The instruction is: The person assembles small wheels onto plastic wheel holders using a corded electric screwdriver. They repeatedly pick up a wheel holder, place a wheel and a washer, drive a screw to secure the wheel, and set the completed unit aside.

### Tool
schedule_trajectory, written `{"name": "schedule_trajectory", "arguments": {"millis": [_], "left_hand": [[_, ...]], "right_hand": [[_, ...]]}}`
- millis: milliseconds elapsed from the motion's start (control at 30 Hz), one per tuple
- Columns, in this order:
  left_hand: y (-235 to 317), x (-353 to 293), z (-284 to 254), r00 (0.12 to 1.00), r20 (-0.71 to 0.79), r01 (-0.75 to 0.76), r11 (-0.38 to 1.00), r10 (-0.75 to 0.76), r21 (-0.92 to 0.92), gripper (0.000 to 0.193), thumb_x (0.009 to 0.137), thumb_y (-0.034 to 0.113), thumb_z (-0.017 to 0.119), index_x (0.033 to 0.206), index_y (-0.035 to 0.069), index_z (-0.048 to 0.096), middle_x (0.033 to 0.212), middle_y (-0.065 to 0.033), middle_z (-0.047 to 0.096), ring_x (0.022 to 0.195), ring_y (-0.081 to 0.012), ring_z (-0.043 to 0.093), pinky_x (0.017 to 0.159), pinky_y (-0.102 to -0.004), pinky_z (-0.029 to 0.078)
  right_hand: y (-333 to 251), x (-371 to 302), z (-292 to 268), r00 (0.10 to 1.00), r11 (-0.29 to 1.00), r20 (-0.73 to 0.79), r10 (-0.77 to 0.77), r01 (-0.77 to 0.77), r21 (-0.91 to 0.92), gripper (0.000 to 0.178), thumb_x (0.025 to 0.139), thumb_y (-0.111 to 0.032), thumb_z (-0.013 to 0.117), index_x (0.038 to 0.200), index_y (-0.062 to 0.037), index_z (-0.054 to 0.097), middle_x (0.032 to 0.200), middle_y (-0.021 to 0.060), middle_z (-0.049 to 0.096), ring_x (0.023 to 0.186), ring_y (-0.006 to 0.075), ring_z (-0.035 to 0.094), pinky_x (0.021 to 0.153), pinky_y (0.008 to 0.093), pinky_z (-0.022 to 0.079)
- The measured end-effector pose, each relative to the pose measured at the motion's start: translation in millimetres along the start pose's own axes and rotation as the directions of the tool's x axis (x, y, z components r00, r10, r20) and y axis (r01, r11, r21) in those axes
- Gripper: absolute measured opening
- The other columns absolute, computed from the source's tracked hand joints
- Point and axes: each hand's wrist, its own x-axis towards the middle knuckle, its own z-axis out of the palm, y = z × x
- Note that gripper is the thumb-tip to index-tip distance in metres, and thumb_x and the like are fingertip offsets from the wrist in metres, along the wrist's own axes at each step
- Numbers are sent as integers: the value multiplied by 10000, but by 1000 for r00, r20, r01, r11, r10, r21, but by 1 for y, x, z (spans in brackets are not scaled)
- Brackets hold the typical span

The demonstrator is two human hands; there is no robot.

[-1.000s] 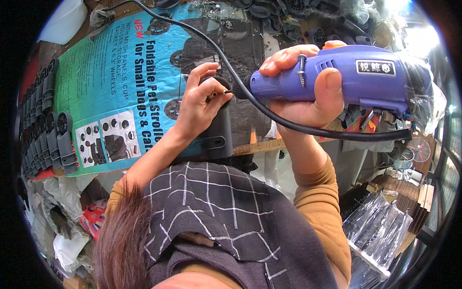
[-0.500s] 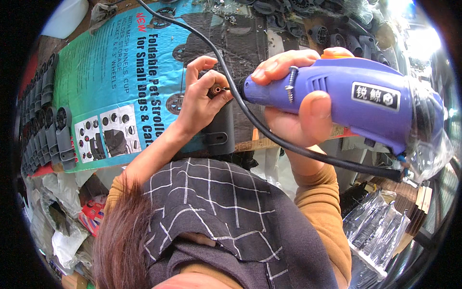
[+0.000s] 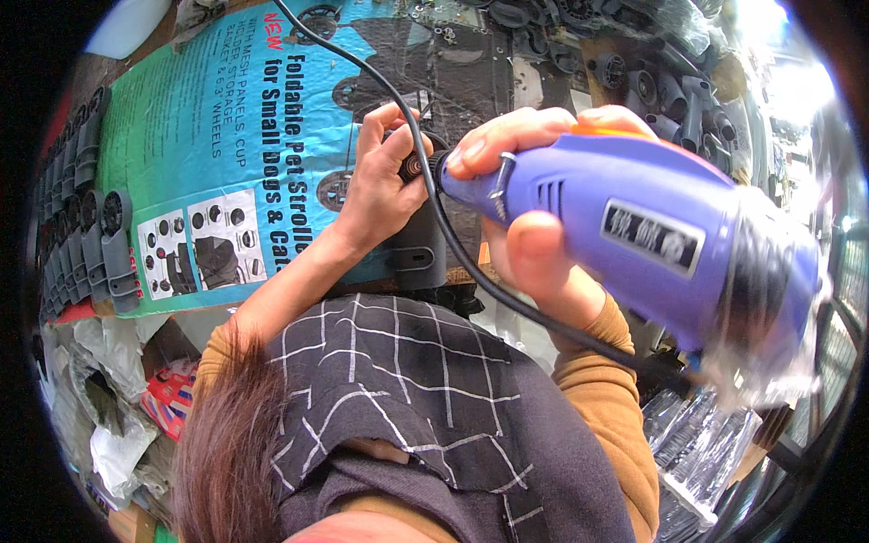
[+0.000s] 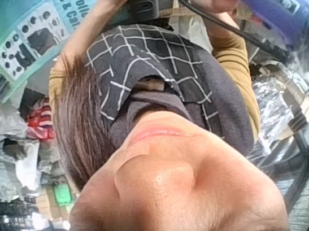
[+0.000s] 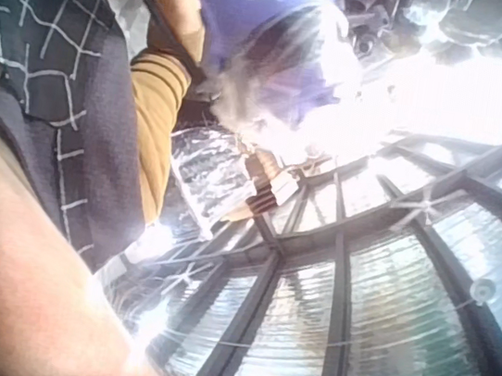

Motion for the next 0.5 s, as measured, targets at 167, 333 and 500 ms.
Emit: {"name": "schedule_trajectory", "arguments": {"millis": [167, 333, 500], "left_hand": [[3, 3, -2, 997, 28, 72, 995, -70, -70, 407, 690, 32, 726, 1069, 58, 582, 1249, -159, 481, 1168, -335, 483, 967, -396, 419], [8, 8, -6, 977, 119, 181, 983, -178, -13, 452, 711, 128, 736, 1130, 56, 581, 1192, -179, 567, 1137, -360, 549, 943, -405, 456], [10, 10, -7, 977, 111, 182, 983, -183, 20, 450, 700, 144, 748, 1107, 46, 583, 1166, -170, 579, 1108, -366, 566, 915, -414, 473]], "right_hand": [[-3, -5, -1, 999, 997, 36, -37, 39, -69, 738, 815, -590, 678, 1302, -160, 329, 867, 108, 557, 786, 232, 562, 754, 408, 502], [4, -2, -4, 983, 978, 93, -158, 143, 150, 727, 816, -307, 792, 1327, -81, 327, 921, 166, 633, 839, 278, 650, 771, 397, 552], [4, 0, -3, 991, 992, 84, -104, 97, 83, 714, 823, -359, 762, 1317, -94, 319, 904, 161, 612, 820, 270, 628, 759, 406, 541]]}}
